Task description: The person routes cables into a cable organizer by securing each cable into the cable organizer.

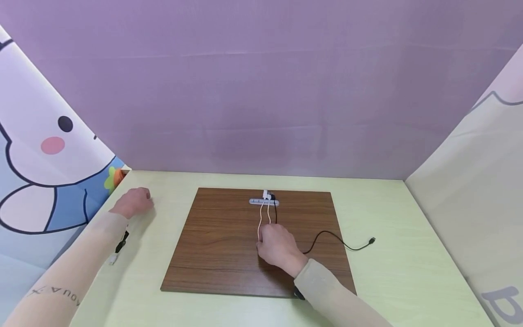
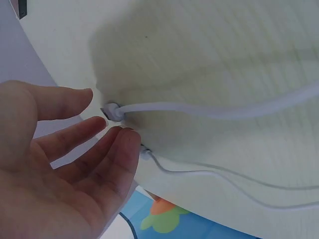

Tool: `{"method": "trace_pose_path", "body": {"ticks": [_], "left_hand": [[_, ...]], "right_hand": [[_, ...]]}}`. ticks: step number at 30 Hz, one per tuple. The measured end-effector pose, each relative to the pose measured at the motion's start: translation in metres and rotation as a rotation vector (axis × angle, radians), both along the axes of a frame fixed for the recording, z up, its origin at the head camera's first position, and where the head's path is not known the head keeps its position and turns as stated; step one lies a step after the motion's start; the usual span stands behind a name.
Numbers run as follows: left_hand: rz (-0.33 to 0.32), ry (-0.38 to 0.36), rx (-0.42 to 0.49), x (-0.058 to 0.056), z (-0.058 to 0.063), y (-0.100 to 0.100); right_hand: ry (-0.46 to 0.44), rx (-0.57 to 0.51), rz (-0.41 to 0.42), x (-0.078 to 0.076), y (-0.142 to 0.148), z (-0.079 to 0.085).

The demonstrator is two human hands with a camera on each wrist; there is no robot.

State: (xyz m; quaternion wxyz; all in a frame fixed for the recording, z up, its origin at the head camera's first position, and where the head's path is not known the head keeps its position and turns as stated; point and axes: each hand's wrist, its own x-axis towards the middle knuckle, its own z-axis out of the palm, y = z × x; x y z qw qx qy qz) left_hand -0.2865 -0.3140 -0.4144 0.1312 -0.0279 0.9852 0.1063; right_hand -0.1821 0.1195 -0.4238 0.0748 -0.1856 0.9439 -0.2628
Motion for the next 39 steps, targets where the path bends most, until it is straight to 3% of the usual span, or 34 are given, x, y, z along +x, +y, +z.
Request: {"method": "trace_pose_path", "body": {"ticks": [20,26,39], "left_hand": [[0.005,0.042,0.027,0.002,-0.009,0.005],[-0.024,0.088,0.067,-0.001,-0.009,0.007],[-0.071,0.104,0.191,0.003,0.007,0.037]], "right_hand": [[-0.016,0.000,0.006,0.001,0.001,0.000],[-0.021,0.005,0.000,0.002,0.001,0.000],[0.035,0.016,0.019,0.002,0.001,0.001]]}}
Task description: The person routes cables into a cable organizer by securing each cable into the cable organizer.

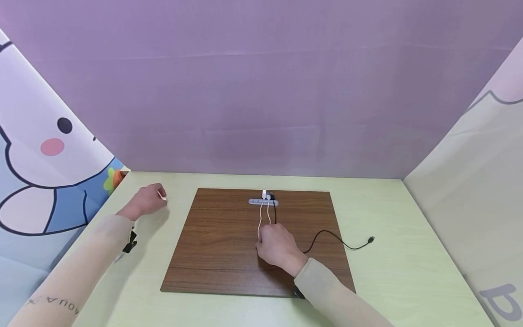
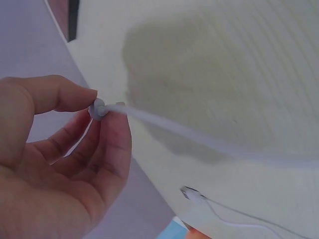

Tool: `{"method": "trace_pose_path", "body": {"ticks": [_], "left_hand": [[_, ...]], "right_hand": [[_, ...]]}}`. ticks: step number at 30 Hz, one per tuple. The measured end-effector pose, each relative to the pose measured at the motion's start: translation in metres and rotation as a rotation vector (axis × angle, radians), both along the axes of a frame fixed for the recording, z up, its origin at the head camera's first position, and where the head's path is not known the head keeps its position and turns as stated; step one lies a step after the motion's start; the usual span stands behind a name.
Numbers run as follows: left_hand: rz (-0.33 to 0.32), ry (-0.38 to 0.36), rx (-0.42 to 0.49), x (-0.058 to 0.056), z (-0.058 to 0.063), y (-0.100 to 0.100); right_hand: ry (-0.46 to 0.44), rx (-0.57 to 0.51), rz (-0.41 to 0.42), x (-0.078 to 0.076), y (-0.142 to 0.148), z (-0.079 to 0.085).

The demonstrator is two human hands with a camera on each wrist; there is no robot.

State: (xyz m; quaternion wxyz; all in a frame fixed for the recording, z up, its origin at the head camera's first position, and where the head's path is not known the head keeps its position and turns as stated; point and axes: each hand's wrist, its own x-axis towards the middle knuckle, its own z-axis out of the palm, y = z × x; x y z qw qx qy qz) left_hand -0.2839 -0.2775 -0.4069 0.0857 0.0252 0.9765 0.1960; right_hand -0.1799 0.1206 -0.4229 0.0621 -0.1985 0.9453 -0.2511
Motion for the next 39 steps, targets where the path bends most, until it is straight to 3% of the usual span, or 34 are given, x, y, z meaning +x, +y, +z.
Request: {"method": "trace_pose_path", "body": {"ticks": [5,13,25,35,39], "left_hand": [[-0.005,-0.008,0.046,0.001,0.007,0.011],[-0.073,0.041,0.144,0.002,0.011,0.028],[-0.141,0.134,0.264,0.005,0.021,0.053],[-0.132,0.164,0.355,0.010,0.032,0.074],[-0.133,0.165,0.392,0.012,0.033,0.079]], "right_hand": [[-0.004,-0.004,-0.005,0.000,0.000,0.001],[-0.011,-0.049,-0.016,0.000,-0.002,0.003],[0.007,-0.210,0.068,-0.001,-0.009,0.004],[-0.120,-0.409,0.053,-0.005,-0.016,0.006],[-0.246,-0.507,0.019,-0.008,-0.021,0.008]]}}
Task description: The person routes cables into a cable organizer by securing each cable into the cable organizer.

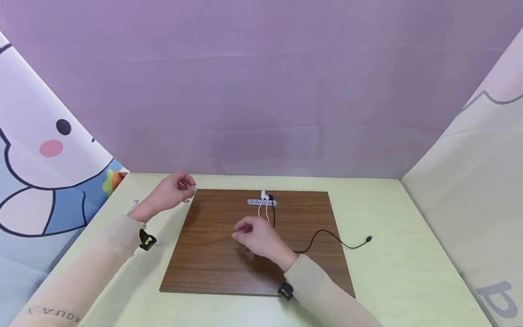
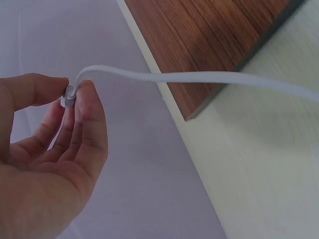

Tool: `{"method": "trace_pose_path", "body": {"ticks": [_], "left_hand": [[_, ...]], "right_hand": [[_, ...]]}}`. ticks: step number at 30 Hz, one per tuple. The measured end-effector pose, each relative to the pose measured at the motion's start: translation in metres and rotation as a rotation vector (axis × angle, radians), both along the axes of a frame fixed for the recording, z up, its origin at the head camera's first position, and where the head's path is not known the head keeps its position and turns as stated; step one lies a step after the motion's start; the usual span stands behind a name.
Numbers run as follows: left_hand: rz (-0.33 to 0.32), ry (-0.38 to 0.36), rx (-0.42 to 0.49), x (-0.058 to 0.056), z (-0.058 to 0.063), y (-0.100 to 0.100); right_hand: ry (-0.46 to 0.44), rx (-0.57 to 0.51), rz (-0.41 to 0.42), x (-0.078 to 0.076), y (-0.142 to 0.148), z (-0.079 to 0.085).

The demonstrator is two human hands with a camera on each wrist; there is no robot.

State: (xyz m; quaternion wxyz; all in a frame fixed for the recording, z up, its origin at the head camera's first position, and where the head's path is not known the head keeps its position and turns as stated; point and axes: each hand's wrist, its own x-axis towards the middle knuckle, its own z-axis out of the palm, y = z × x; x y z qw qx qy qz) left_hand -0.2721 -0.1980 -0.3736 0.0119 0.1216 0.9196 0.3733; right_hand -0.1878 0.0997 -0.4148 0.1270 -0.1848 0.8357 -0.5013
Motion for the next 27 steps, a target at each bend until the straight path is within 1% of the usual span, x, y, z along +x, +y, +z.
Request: {"method": "trace_pose_path", "body": {"ticks": [4,7,9,14,18,23,27], "left_hand": [[-0.013,0.011,0.036,0.003,0.001,0.005],[-0.022,0.017,0.055,0.004,0.003,0.010],[-0.022,0.013,0.069,0.005,0.005,0.014],[-0.032,0.005,0.109,0.005,0.011,0.024],[-0.050,0.017,0.132,0.006,0.014,0.030],[-0.080,0.050,0.142,0.010,0.018,0.038],[-0.106,0.082,0.131,0.012,0.022,0.045]], "right_hand": [[-0.124,-0.101,-0.008,0.000,-0.003,0.003],[-0.188,-0.156,-0.015,0.000,-0.006,0.005],[-0.213,-0.187,-0.015,0.000,-0.009,0.006],[-0.251,-0.267,0.000,-0.002,-0.018,0.005],[-0.268,-0.299,0.002,-0.002,-0.026,0.004],[-0.295,-0.326,0.001,-0.003,-0.033,0.004],[-0.308,-0.339,0.008,-0.002,-0.038,0.005]]}}
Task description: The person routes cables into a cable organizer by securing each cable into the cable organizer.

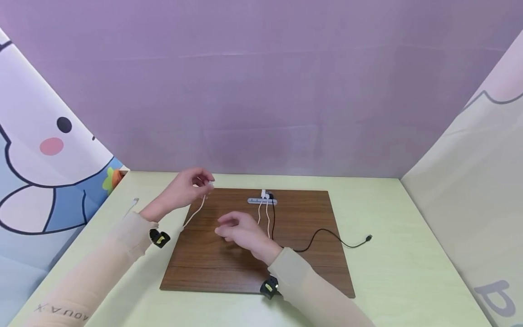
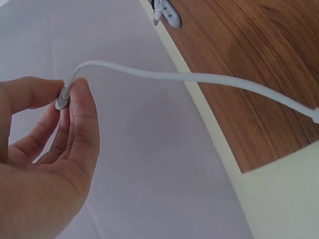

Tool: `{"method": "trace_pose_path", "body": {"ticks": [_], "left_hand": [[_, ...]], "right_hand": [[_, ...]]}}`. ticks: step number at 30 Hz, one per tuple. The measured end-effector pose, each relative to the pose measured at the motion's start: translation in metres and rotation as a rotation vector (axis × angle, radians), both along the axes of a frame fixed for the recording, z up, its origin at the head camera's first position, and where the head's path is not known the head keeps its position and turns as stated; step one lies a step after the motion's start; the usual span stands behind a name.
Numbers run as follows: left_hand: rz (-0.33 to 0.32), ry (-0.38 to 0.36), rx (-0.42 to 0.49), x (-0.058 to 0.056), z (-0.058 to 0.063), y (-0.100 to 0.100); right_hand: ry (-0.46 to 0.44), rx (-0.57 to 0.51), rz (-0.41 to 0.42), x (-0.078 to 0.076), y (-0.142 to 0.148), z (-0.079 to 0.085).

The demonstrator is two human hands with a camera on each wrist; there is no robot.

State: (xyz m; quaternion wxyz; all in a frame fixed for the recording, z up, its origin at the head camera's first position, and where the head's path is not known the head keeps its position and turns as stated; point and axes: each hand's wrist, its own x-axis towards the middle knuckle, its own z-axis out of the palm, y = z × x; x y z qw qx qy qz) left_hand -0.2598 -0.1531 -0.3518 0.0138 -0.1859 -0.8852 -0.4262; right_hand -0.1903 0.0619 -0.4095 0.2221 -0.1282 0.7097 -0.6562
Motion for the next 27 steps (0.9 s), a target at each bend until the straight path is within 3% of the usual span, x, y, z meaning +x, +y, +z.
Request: {"method": "trace_pose_path", "body": {"ticks": [10,18,27], "left_hand": [[-0.026,0.021,0.045,0.000,-0.001,0.018],[-0.040,0.022,0.058,0.006,0.002,0.034],[-0.042,-0.039,0.144,0.005,0.004,0.046]], "right_hand": [[0.015,0.011,0.000,-0.004,-0.005,-0.001],[0.021,0.010,0.005,-0.008,-0.007,-0.002],[0.009,-0.057,0.041,-0.007,-0.001,-0.003]]}}
